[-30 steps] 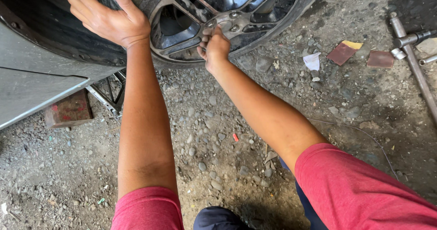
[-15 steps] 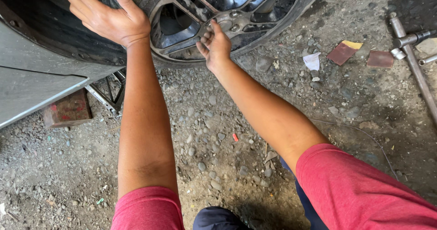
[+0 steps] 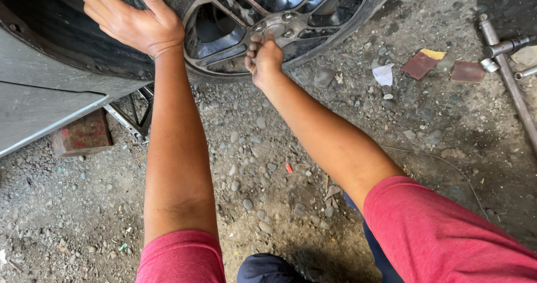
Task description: The person kneels and sits on the ground beside a car, loosening and tightening lug nuts on the wheel by hand and with a lug wrench. They then work a long rod under the side of the car, likely positioning a jack, before returning to turn the lug nuts on the wheel.
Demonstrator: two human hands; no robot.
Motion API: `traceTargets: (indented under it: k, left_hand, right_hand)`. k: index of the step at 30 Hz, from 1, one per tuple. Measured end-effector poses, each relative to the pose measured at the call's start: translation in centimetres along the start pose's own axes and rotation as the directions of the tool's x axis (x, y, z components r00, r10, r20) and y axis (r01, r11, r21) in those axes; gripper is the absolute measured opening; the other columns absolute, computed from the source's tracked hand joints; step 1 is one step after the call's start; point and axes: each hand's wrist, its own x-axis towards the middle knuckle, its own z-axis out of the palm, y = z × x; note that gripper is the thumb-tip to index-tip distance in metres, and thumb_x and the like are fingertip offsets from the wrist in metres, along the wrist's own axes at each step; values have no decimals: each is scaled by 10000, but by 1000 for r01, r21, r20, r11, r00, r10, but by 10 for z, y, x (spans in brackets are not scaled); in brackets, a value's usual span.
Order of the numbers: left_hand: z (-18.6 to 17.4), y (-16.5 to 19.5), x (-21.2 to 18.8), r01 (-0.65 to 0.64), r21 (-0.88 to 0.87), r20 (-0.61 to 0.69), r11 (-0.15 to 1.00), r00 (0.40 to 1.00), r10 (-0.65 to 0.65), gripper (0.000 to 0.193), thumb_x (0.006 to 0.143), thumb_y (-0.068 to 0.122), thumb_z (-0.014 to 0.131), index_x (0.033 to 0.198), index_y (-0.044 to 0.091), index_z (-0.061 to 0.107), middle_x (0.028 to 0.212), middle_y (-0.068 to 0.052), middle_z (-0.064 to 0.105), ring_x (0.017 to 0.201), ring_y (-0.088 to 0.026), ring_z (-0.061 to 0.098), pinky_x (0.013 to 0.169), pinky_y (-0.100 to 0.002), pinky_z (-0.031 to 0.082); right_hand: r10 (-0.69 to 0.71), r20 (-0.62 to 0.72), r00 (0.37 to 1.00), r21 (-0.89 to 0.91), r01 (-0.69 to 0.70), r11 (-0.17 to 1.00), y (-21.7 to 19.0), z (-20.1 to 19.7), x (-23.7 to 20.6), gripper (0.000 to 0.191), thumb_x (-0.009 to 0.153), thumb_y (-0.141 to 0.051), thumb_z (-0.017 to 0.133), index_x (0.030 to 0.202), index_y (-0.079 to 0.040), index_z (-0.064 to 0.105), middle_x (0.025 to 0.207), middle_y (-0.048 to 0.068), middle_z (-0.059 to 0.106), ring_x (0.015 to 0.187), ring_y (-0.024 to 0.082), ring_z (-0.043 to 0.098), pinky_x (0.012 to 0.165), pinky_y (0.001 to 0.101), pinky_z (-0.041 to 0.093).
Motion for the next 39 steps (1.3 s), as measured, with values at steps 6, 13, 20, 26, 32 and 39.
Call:
traceTargets:
  k: [6,13,20,26,32,39]
  left_hand:
    - [-2,-1,-1,-26,-31,-2,999,1000,26,620,1061,568,462,1272,-9,541,1194,-166,541,1112,-367,530,930,-452,432]
    - [-1,3,0,-15,-41,-15,999,1000,15,588,1048,571,454,1211,21,585,1140,-125,575,1074,-320,551,936,-453,438]
    - [-2,4,1,-31,-35,-22,999,999,30,586,1054,569,459,1216,19,578,1139,-121,578,1074,-311,544,929,-434,434]
    - [-3,4,2,-25,-25,-9,999,1000,24,590,1058,565,465,1218,7,570,1144,-136,560,1087,-329,537,932,-435,432]
    - [-3,5,3,-35,-43,-36,998,999,33,594,1049,572,462,1208,12,582,1132,-124,576,1071,-322,546,943,-449,437]
    - [1,2,0,-25,-44,-42,999,999,23,596,1055,586,438,1208,30,588,1122,-98,579,1059,-285,554,929,-432,439]
  right_hand:
    - [-19,-20,1000,23,19,1000,-2,-3,-6,247,1004,-326,667,844,-157,586,752,-37,542,672,117,540,686,332,543]
    - [22,-62,998,6,-22,1000,-3,-6,-5,352,986,-456,569,823,-148,622,704,-42,537,613,100,522,617,306,510]
    - [46,3,999,62,-46,997,-1,-8,0,399,934,-499,569,855,-122,675,680,-47,537,560,95,485,581,277,488]
    - [45,60,997,103,-51,993,-1,-7,0,272,989,-390,689,904,-135,647,715,-61,505,628,87,481,671,271,515]
    - [114,-21,993,70,-112,991,-7,-9,0,372,960,-487,618,829,-140,642,640,-57,476,584,94,471,617,262,501]
    - [100,4,995,-7,-100,995,-7,-10,0,358,932,-469,594,802,-143,661,645,-62,502,565,91,468,623,274,493]
